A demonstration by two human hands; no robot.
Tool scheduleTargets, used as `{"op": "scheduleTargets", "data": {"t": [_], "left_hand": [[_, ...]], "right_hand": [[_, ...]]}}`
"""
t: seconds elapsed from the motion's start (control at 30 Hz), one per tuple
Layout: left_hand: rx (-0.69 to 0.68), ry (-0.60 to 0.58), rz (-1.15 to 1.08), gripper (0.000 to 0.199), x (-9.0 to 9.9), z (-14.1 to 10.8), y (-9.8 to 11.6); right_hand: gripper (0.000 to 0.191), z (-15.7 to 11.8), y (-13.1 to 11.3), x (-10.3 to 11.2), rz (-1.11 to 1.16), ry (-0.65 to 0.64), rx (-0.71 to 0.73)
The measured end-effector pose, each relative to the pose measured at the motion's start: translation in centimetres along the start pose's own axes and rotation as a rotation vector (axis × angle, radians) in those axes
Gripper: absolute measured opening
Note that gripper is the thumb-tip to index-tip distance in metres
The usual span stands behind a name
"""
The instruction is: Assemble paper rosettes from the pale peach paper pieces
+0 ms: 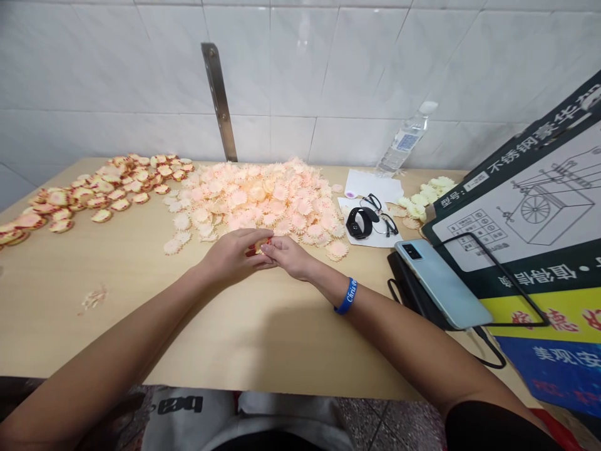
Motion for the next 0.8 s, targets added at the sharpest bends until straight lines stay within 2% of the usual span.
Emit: {"op": "scheduleTargets", "data": {"t": [0.13, 0.23, 0.3, 0.4, 0.63, 0.7, 0.8], "left_hand": [[0.124, 0.071, -0.029, 0.031, 0.7, -0.2, -0.9], [0.163, 0.168, -0.018, 0.025, 1.5, -0.1, -1.4], [0.182, 0.181, -0.063, 0.024, 1.6, 0.0, -1.7], [0.293, 0.2, -0.218, 0.024, 1.3, -0.1, -2.6], [0.561, 0.173, -0.828, 0.022, -0.8, -0.4, -3.5], [0.595, 0.176, -0.87, 0.025, -1.1, -0.6, -3.4], [0.594, 0.223, -0.748, 0.028, -1.0, -0.8, -3.5]], "right_hand": [[0.039, -0.1, 0.1, 0.3, 0.142, -0.014, -0.037], [0.044, 0.1, 0.1, 1.1, 0.159, 0.099, 0.015], [0.044, 0.2, 0.1, 1.6, 0.111, 0.196, 0.071], [0.04, 0.2, -0.2, 1.9, -0.016, 0.278, 0.16], [0.025, -1.3, -1.9, 1.8, -0.392, 0.501, 0.344], [0.026, -1.4, -1.8, 1.8, -0.406, 0.52, 0.33], [0.029, -1.1, -1.6, 1.7, -0.397, 0.486, 0.292]]}}
Point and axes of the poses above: each hand's wrist, its own z-axis towards the middle knuckle, its own x-axis out of the back of the hand, y = z × x, the point moved 6 cm from there along z, towards the middle knuckle, and after that the axes turned 9 degrees about -x, right-handed, at the moved point
